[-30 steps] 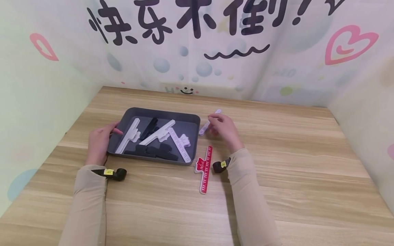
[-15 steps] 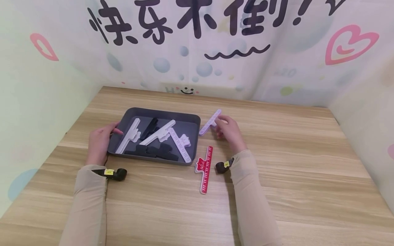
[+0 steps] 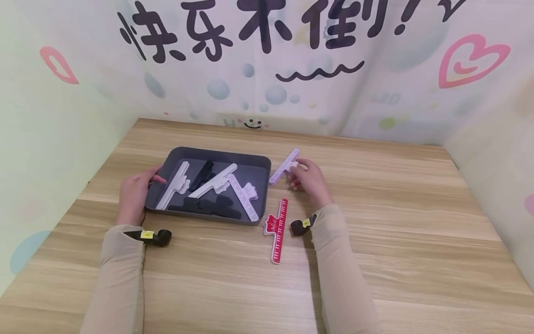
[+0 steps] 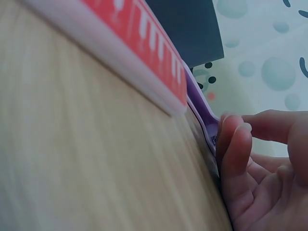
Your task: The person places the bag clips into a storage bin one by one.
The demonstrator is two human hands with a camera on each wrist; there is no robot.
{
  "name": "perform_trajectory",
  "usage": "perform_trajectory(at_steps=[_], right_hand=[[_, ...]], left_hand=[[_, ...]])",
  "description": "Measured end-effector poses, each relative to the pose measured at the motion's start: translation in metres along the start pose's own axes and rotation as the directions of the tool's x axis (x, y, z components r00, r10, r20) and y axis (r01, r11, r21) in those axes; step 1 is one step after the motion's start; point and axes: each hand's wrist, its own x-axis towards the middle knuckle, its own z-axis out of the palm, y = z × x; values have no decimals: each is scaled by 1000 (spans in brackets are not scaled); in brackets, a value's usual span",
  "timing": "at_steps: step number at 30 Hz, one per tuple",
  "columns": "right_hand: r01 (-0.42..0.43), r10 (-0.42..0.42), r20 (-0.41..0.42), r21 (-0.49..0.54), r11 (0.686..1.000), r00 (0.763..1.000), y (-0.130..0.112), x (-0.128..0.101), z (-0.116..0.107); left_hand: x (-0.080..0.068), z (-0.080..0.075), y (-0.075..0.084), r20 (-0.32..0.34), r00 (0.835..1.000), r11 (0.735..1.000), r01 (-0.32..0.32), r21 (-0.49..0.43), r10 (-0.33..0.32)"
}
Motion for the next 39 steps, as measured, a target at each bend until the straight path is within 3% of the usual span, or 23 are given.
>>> perform_trajectory(at_steps=[8,22,27,39], right_hand=[[-5,4,-21,-26,1000,1000,1,1,2],[8,-10,-26,-54,999,1000,2,2,3],[18,-19,-21,-56,998,1000,2,2,4],[28,-29,-33,-7,1000,999,0,3,2]], left_hand=[[-1,1,0,-2,1000,999,-6,32,6],[2,0,-1,4,1000,1000,1,-10,-1],[3,0,-2,3,1000,1000,2,12,-2],[2,0,-1,-3,1000,999,-2,41,3]])
